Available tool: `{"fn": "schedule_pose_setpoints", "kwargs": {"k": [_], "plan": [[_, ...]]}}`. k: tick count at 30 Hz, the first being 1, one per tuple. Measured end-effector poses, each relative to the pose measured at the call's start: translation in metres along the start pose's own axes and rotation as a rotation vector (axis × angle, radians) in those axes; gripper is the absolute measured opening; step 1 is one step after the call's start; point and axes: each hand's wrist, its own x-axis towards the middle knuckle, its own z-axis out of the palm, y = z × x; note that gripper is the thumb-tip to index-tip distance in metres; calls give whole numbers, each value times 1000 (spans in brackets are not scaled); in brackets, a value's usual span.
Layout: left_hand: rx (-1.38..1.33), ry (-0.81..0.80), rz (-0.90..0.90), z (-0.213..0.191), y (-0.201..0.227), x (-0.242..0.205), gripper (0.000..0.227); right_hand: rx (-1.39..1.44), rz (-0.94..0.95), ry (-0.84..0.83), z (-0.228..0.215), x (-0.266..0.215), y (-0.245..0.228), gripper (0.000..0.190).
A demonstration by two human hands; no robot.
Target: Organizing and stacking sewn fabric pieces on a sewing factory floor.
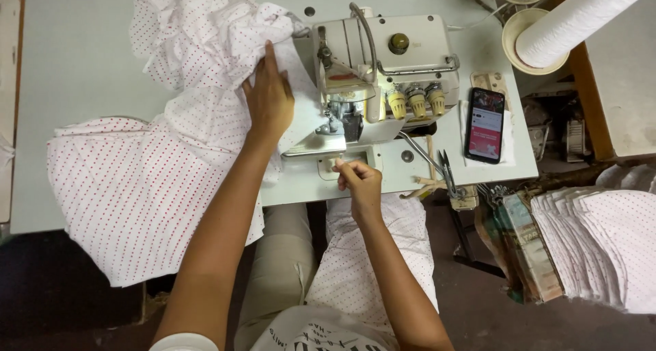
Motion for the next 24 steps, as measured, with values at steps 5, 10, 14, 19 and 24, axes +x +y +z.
{"fn": "schedule_pose_setpoints", "kwargs": {"k": [5,10,14,19,24], "plan": [[-70,-19,-143,-51,4,-59,55,-120,29,55,-47,-19,27,16],[-267,-474,-474,-78,15,-136,102,-105,32,134,-79,-35,30,15],[-269,-156,-312,-51,-32,-97,51,-81,47,160,-94,-45,31,17],[-93,183,71,-132,-21,39,42,-67,39,140,-85,-51,25,19],[155,169,58,-145,-47,69,55,-82,30,50,-58,-68,1,21]]}}
